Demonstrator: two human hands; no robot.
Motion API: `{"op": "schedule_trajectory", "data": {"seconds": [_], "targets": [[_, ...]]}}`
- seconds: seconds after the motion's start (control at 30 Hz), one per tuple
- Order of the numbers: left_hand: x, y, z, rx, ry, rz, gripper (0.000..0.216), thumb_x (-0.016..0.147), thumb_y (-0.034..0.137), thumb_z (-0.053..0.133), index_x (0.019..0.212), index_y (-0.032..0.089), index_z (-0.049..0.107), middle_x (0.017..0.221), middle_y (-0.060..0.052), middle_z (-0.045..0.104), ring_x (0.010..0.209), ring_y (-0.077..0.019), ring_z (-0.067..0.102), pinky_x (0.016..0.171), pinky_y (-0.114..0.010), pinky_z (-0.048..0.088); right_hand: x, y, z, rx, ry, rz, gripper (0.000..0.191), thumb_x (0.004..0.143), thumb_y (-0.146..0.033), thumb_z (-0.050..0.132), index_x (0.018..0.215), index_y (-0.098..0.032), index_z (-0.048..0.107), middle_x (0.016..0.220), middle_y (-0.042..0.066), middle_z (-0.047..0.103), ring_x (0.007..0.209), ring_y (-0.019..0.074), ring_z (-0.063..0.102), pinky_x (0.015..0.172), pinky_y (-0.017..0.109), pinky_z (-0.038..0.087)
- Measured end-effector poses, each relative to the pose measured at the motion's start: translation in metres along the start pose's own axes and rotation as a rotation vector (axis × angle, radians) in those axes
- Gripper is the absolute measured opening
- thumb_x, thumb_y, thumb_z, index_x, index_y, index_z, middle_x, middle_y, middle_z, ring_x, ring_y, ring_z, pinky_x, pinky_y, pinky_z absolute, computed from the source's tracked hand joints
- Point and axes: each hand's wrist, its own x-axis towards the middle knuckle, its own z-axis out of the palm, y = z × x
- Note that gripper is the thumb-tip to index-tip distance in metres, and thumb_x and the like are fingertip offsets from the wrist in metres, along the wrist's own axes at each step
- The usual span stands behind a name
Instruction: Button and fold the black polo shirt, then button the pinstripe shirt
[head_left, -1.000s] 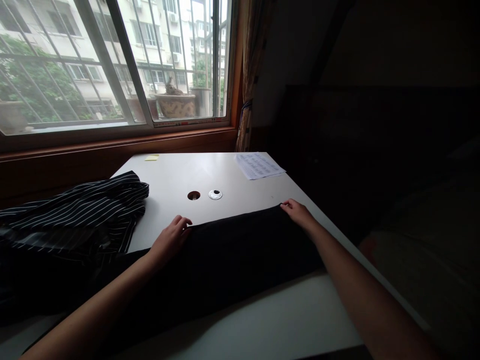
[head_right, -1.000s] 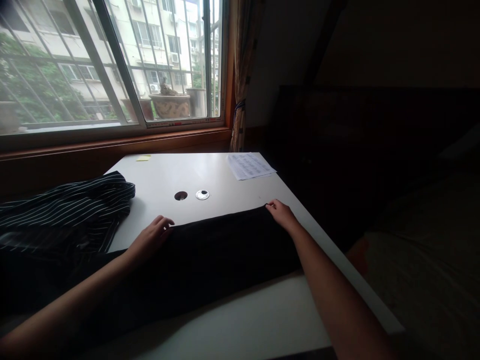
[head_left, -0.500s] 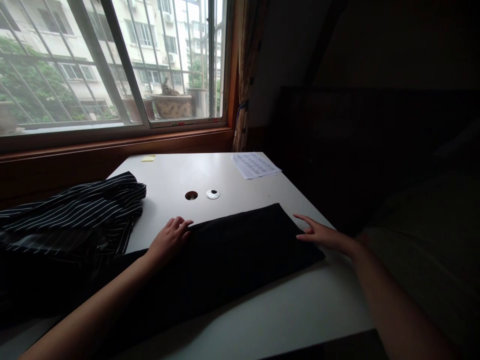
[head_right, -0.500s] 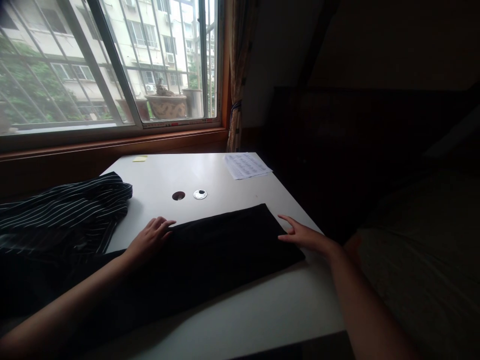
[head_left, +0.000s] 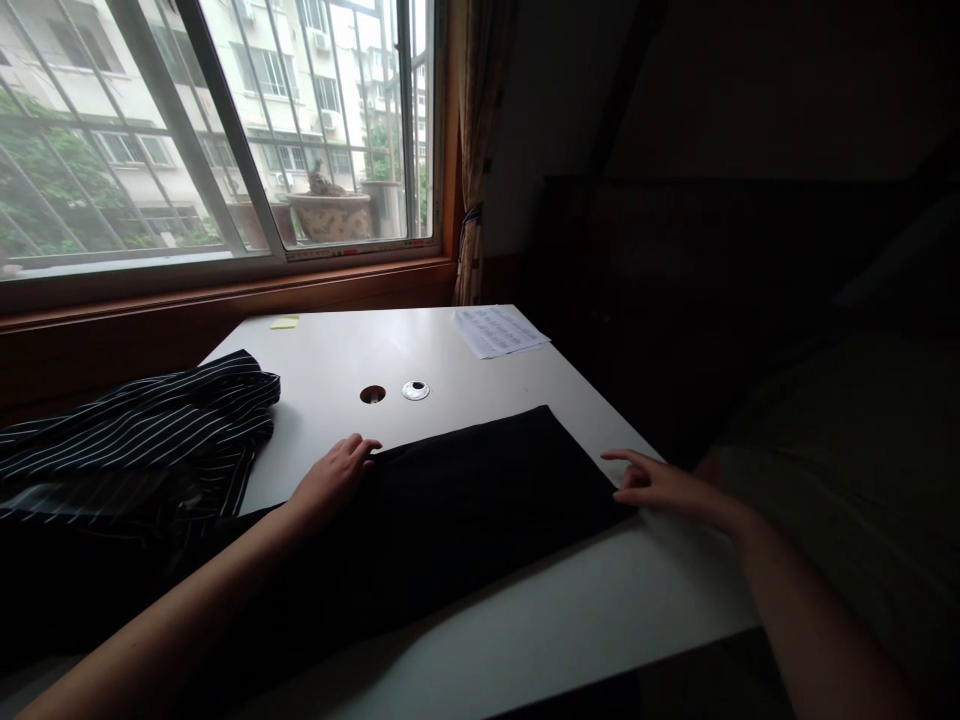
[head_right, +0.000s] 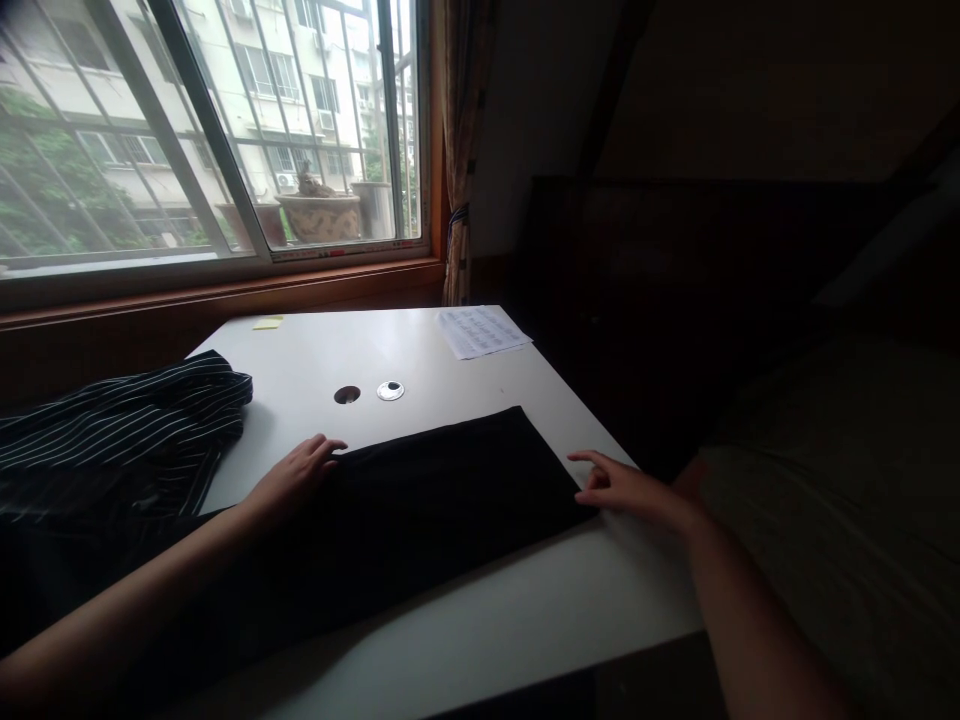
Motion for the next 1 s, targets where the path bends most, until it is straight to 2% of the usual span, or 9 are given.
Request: {"op": "schedule_trajectory", "data": {"seconds": [0.1, 0.17, 0.27, 0.37, 0.43, 0.6, 0.7, 0.8, 1.0], "targets": [[0.000, -0.002, 0.002, -0.025, -0.013, -0.022, 0.034, 0.099, 0.033, 0.036, 0.125, 0.022, 0.054, 0.115, -0.010, 0.057, 0.102, -0.0272, 0.061, 0.084, -0.042, 0.054, 0.030, -0.021, -0.002, -0.179, 0.195, -0.113, 0.049, 0.081, -0.052, 0.064, 0.123, -0.027, 0.061, 0.101, 0.005, 0.067, 0.085, 0.0212, 0.064, 0.075, 0.031, 0.050], [-0.001, -0.004, 0.003, -0.040, -0.004, -0.027, 0.034, 0.098, 0.035, 0.036, 0.126, 0.023, 0.053, 0.116, -0.010, 0.057, 0.101, -0.0270, 0.062, 0.083, -0.042, 0.054, 0.058, -0.041, 0.002, -0.281, 0.346, -0.245, 0.036, 0.084, -0.046, 0.062, 0.112, -0.025, 0.066, 0.107, 0.006, 0.065, 0.086, 0.0201, 0.063, 0.080, 0.031, 0.050], [-0.004, -0.007, 0.005, -0.072, 0.025, -0.018, 0.035, 0.098, 0.040, 0.039, 0.125, 0.024, 0.052, 0.115, -0.009, 0.058, 0.098, -0.0260, 0.062, 0.083, -0.042, 0.054, 0.101, -0.065, 0.011, -0.431, 0.452, -0.339, 0.034, 0.088, -0.036, 0.059, 0.120, -0.026, 0.063, 0.115, 0.007, 0.061, 0.091, 0.0191, 0.062, 0.088, 0.031, 0.049], [-0.012, -0.011, 0.003, -0.102, 0.060, -0.026, 0.037, 0.096, 0.045, 0.043, 0.124, 0.023, 0.052, 0.108, -0.008, 0.059, 0.093, -0.0246, 0.062, 0.082, -0.041, 0.053, 0.133, -0.074, 0.019, -0.493, 0.460, -0.348, 0.026, 0.087, -0.030, 0.061, 0.112, -0.025, 0.068, 0.114, 0.008, 0.060, 0.105, 0.0238, 0.057, 0.096, 0.036, 0.045], [-0.019, -0.014, -0.002, -0.117, 0.050, -0.062, 0.037, 0.094, 0.047, 0.046, 0.122, 0.023, 0.054, 0.103, -0.007, 0.061, 0.089, -0.0235, 0.063, 0.079, -0.039, 0.052, 0.145, -0.073, 0.020, -0.510, 0.445, -0.356, 0.018, 0.086, -0.027, 0.061, 0.102, -0.024, 0.070, 0.111, 0.008, 0.061, 0.106, 0.0250, 0.055, 0.097, 0.037, 0.044], [-0.029, -0.016, -0.022, -0.174, -0.072, -0.119, 0.030, 0.092, 0.044, 0.048, 0.107, 0.022, 0.060, 0.092, -0.005, 0.065, 0.082, -0.0222, 0.063, 0.074, -0.035, 0.051, 0.150, -0.065, 0.009, -0.544, 0.427, -0.386, 0.014, 0.087, -0.027, 0.058, 0.091, -0.020, 0.069, 0.103, 0.008, 0.064, 0.101, 0.0242, 0.055, 0.093, 0.037, 0.043], [-0.024, -0.014, -0.031, -0.174, -0.059, -0.114, 0.028, 0.091, 0.044, 0.047, 0.098, 0.022, 0.063, 0.094, -0.006, 0.066, 0.081, -0.0222, 0.063, 0.072, -0.034, 0.050, 0.147, -0.065, -0.001, -0.568, 0.423, -0.397, 0.016, 0.089, -0.027, 0.055, 0.091, -0.019, 0.069, 0.102, 0.008, 0.066, 0.101, 0.0239, 0.055, 0.093, 0.035, 0.042], [-0.018, -0.013, -0.028, -0.159, -0.042, -0.121, 0.026, 0.091, 0.042, 0.047, 0.097, 0.021, 0.063, 0.094, -0.005, 0.066, 0.080, -0.0218, 0.063, 0.072, -0.033, 0.050, 0.146, -0.066, -0.005, -0.602, 0.415, -0.383, 0.016, 0.089, -0.026, 0.054, 0.090, -0.019, 0.068, 0.102, 0.008, 0.067, 0.101, 0.0238, 0.055, 0.093, 0.034, 0.041], [-0.018, -0.020, -0.010, -0.099, -0.046, -0.149, 0.033, 0.093, 0.046, 0.046, 0.107, 0.020, 0.061, 0.096, -0.007, 0.063, 0.081, -0.0224, 0.063, 0.072, -0.034, 0.050, 0.156, -0.070, 0.004, -0.680, 0.392, -0.291, 0.012, 0.088, -0.025, 0.058, 0.089, -0.019, 0.068, 0.105, 0.009, 0.065, 0.102, 0.0240, 0.055, 0.091, 0.034, 0.042]]}}
